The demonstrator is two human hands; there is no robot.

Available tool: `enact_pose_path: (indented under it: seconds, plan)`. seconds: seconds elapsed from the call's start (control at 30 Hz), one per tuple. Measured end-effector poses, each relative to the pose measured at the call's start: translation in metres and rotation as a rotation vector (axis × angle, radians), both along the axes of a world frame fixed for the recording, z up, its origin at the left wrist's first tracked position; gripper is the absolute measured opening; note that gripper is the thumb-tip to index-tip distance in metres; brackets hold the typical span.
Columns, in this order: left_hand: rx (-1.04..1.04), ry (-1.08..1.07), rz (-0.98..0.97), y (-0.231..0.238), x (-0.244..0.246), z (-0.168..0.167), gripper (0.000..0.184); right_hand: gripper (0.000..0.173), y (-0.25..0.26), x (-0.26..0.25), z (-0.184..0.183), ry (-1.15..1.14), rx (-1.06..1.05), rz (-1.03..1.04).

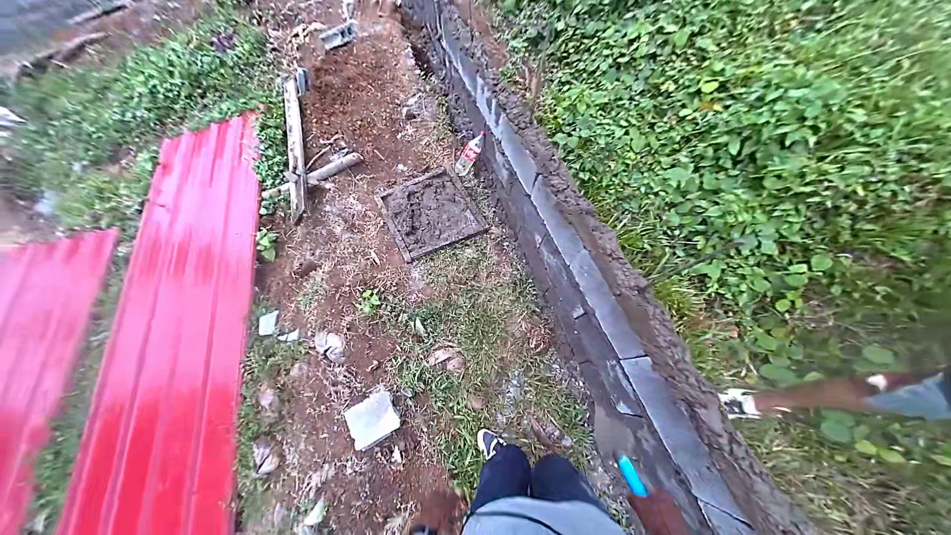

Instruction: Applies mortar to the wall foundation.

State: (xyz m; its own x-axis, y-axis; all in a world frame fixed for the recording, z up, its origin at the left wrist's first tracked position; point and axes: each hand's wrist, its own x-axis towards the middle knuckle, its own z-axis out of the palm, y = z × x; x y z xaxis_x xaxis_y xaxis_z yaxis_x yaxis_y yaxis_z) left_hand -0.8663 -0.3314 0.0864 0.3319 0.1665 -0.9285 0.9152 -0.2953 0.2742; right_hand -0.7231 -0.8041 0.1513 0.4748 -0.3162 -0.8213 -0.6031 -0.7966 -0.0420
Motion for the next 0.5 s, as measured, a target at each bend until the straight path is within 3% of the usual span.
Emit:
enact_pose_path:
  seconds: [0.17, 0.33, 0.43, 0.5]
  plan:
    - [0.042, -0.099, -0.046, 0.033, 0.119, 0.028, 0.048, 0.042, 0.093, 0.153, 0.004, -0.123, 0.111, 0.073]
    - [0.119, -0.242, -0.015, 0.046, 0.272, 0.047, 0.052, 0.049, 0.205, 0.314, 0.008, -0.238, 0.220, 0.181]
    - [0.140, -0.413, 0.075, 0.047, 0.381, 0.047, 0.039, 0.055, 0.276, 0.429, -0.029, -0.213, 0.232, 0.248]
    - [0.154, -0.521, 0.140, 0.049, 0.459, 0.029, 0.037, 0.055, 0.324, 0.515, -0.070, -0.165, 0.233, 0.284]
